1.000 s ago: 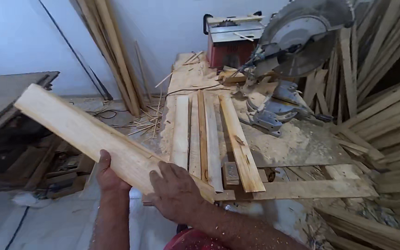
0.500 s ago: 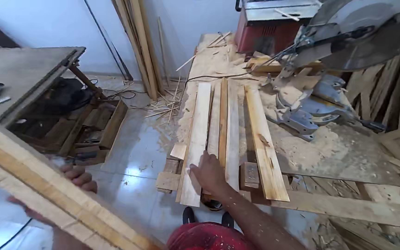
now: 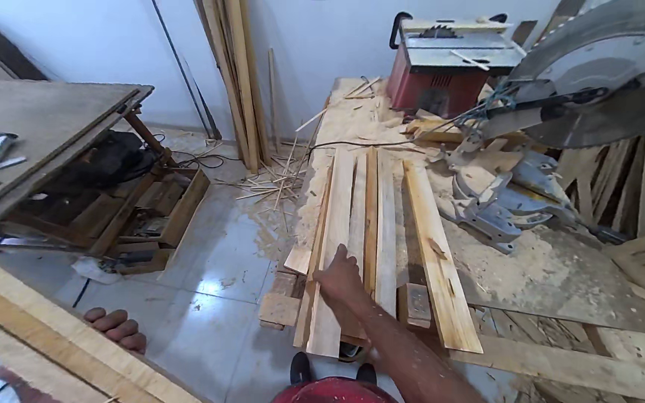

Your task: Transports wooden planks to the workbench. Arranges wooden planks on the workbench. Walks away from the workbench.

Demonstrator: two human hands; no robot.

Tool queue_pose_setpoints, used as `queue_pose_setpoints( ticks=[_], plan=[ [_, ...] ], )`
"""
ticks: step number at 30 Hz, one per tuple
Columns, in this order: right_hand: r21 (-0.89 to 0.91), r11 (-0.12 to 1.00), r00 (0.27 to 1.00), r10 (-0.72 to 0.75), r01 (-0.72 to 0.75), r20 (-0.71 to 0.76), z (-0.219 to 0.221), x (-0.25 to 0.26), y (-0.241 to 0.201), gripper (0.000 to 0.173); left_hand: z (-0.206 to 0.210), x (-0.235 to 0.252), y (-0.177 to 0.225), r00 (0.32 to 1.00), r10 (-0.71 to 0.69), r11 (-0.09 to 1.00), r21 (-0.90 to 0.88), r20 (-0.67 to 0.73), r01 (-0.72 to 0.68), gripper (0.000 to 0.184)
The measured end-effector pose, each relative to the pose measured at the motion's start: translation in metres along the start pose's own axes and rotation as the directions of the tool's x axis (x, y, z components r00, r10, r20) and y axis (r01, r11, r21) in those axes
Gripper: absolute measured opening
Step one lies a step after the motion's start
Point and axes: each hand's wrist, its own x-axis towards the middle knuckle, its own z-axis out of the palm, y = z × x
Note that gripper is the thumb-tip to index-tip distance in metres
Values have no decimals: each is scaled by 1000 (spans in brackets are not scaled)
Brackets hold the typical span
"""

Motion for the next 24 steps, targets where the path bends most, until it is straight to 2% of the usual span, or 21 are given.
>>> queue_pose_setpoints(
  ticks=[1,2,4,5,6,7,9,10,12,14,16,18,22,23,24],
  plan=[
    [201,978,999,-51,47,14,-11,0,11,104,3,2,0,1000,-1,1000,1,0,1,70],
    [443,890,992,-126,108,10,-21,-1,25,93,6,4,0,1000,1,1000,2,-5,-1,67],
    [850,508,960,-279,143,5,-43,-11,49,62,12,6,-1,1000,8,1000,26,-16,-8,67],
    [946,305,944,-330,112,-5,-54,-18,55,46,12,8,-2,1000,6,1000,26,-11,-6,67],
    [989,141,922,-386,42,16,-66,-23,62,43,14,11,-3,1000,3,1000,21,-12,-2,68],
    [996,12,872,-482,-92,87,-76,-22,70,55,17,14,-5,1000,-5,1000,13,-20,6,68],
    [955,-149,807,-577,-256,126,-89,-16,79,72,18,20,-10,1000,-22,1000,-1,-11,22,70],
    [942,-195,795,-598,-272,105,-92,-13,82,74,19,24,-11,999,-42,999,-8,12,42,71],
    [947,-239,773,-634,-215,15,-96,-5,90,71,21,30,-15,994,-86,996,-14,60,87,74],
    [963,-238,741,-668,-128,-66,-100,9,100,79,26,36,-21,991,-106,994,-13,84,107,76],
    [972,-197,658,-750,-125,-67,-111,12,108,94,29,42,-27,987,-121,992,-29,106,125,77],
    [976,-189,634,-769,-107,-80,-119,5,108,95,35,46,-33,984,-136,989,-38,111,141,76],
    [964,-236,672,-734,-121,-95,-128,-27,102,83,46,47,-42,982,-132,990,-27,138,137,73],
    [976,-198,725,-684,-87,-74,-133,-38,102,76,46,47,-43,986,-114,993,7,125,114,78],
    [997,-81,814,-580,-3,-45,-140,-52,101,64,46,46,-44,991,-95,995,14,98,94,79]
  ],
)
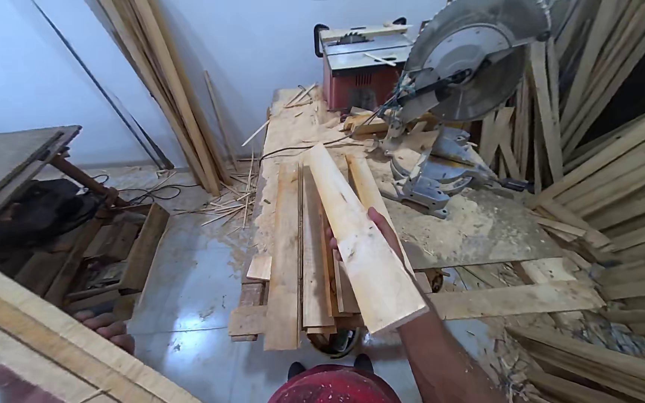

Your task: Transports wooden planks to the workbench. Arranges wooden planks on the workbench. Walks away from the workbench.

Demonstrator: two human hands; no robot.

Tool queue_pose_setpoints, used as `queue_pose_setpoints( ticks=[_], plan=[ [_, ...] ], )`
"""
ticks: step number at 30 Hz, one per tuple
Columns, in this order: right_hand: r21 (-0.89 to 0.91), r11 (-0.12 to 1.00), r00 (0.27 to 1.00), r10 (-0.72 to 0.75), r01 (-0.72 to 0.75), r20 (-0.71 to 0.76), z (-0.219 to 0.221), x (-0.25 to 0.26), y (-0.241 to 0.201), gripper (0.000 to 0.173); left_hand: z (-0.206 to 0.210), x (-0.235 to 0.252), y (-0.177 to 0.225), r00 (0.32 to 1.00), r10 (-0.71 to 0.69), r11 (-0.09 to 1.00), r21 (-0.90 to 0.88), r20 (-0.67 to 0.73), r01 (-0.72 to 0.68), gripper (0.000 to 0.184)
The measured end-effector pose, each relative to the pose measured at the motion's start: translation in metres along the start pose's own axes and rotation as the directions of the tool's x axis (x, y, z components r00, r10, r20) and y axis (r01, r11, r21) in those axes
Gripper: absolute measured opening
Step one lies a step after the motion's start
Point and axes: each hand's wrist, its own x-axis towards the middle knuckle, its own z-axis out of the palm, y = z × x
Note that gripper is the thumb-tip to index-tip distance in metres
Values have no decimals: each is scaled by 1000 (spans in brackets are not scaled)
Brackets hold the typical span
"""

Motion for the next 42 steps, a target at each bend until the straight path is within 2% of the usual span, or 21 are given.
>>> queue_pose_setpoints(
  ticks=[1,2,4,5,7,9,11,14,16,18,21,24,26,27,29,31,33,34,37,40,42],
  plan=[
    [-252,967,979,-22,-30,-200,11,-9,-4,51,2,-1,-2,999,23,1000,-18,-48,-24,79],
    [-524,841,923,-89,-131,-374,17,-13,-2,46,4,-3,-4,993,54,997,-40,-107,-59,78],
    [-808,464,858,-172,-363,-484,-1,-3,14,69,7,-9,-6,978,105,994,-21,-182,-110,79],
    [-857,265,850,-181,-442,-494,-15,6,23,74,5,-12,-6,974,119,993,-3,-194,-122,80],
    [-840,-82,832,-215,-537,-511,-34,20,45,68,-6,-16,-4,980,119,992,-18,-159,-123,78],
    [-769,-296,821,-276,-567,-500,-22,27,64,64,-11,-20,-1,984,113,993,-17,-138,-117,75],
    [-787,-363,865,-273,-499,-422,8,32,85,67,-16,-29,1,983,114,992,-29,-147,-119,75],
    [-836,-377,914,-84,-399,-398,50,50,138,71,-23,-38,6,971,128,991,-1,-203,-131,76],
    [-809,-402,885,-5,-429,-466,56,67,176,92,-28,-43,9,969,141,989,-6,-205,-145,76],
    [-761,-458,866,-43,-460,-498,49,81,205,109,-30,-47,13,963,152,987,-7,-222,-158,76],
    [-717,-525,858,-50,-459,-512,48,92,219,111,-38,-55,24,955,163,986,22,-248,-163,80],
    [-717,-471,831,-65,-514,-552,56,96,211,104,-45,-61,30,945,173,985,24,-279,-174,81],
    [-735,-352,795,-47,-580,-605,60,100,197,106,-49,-62,34,947,169,983,-18,-273,-181,79],
    [-761,-230,783,-10,-607,-622,60,100,186,108,-51,-63,36,950,168,983,-34,-263,-183,77],
    [-793,193,813,50,-578,-581,49,90,163,103,-55,-64,42,957,153,986,-30,-246,-165,78],
    [-643,679,903,68,-354,-425,34,67,138,81,-58,-64,47,966,138,990,-8,-217,-143,79],
    [-393,912,961,6,-119,-278,24,37,110,49,-57,-62,46,966,162,986,61,-204,-153,80],
    [-314,948,963,-41,-47,-267,23,24,96,41,-55,-60,44,965,170,985,66,-201,-160,80],
    [-209,976,975,7,-55,-223,1,5,68,54,-50,-50,39,968,159,987,55,-195,-151,79],
    [-346,926,898,-21,-147,-439,7,4,59,27,-47,-39,33,982,136,991,16,-134,-135,76],
    [-403,898,884,-35,-176,-466,24,-2,45,25,-39,-30,29,989,115,993,-3,-94,-116,75]
  ],
)
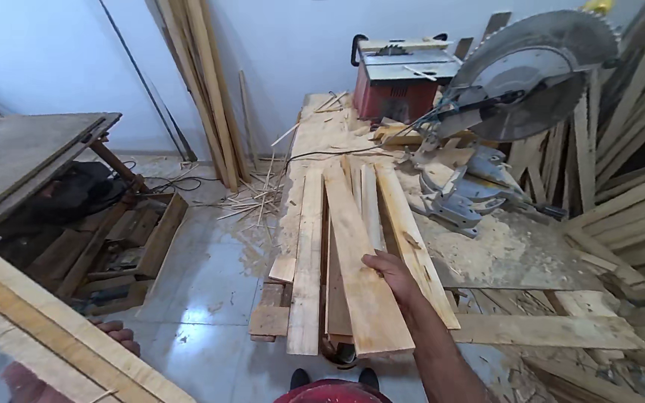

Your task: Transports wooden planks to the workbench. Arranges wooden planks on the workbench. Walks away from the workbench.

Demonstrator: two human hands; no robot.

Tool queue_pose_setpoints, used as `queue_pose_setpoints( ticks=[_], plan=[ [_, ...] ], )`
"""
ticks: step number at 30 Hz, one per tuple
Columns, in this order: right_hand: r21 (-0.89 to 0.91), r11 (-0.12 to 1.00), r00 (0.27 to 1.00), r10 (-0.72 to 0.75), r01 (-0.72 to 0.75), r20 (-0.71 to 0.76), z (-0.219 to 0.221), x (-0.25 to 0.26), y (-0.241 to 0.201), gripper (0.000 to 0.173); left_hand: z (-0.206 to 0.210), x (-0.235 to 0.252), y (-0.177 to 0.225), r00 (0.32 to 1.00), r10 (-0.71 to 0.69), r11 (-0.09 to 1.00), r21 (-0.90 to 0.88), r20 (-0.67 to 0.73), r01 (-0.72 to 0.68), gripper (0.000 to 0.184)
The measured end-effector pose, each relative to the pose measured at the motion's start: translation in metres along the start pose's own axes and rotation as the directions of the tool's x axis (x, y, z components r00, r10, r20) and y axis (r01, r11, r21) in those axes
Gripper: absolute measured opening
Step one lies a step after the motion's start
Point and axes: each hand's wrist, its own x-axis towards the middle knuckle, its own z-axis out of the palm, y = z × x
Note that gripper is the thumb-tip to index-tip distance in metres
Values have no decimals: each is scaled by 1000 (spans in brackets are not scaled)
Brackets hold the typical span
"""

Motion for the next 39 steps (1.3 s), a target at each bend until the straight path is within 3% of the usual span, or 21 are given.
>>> queue_pose_setpoints(
  ticks=[4,8,12,18,21,25,30,33,35,36,37,39],
  plan=[
    [-41,994,993,-99,101,62,2,-34,-56,15,18,13,-6,991,-88,996,2,96,89,69],
    [114,970,959,-233,216,162,-8,-47,-114,32,33,20,-17,985,-103,995,33,138,99,67],
    [160,954,925,-288,254,246,-14,-58,-151,40,34,24,-24,984,-108,994,4,141,109,71],
    [210,930,906,-348,301,243,-27,-79,-171,39,44,22,-31,987,-119,992,-23,105,122,73],
    [251,918,857,-382,308,345,-38,-76,-179,45,52,21,-36,991,-98,995,15,91,97,72],
    [265,941,845,-311,211,436,-47,-70,-184,42,58,20,-40,983,-120,992,-21,141,124,68],
    [293,915,852,-375,277,366,-41,-78,-181,41,53,20,-39,973,-151,988,1,173,154,70],
    [324,918,848,-353,231,395,-36,-81,-182,42,72,13,-44,994,-80,996,40,70,78,68],
    [275,928,818,-355,251,453,-38,-77,-184,46,99,6,-54,993,66,997,53,-99,-61,60],
    [212,932,830,-359,294,427,-40,-79,-182,44,94,6,-49,991,103,987,131,-85,-91,54],
    [95,928,854,-370,361,366,-42,-84,-179,36,70,8,-33,996,65,965,251,62,-79,49],
    [-186,895,907,-366,405,209,-34,-97,-165,17,67,7,-30,971,240,907,354,7,-227,36]
  ],
)
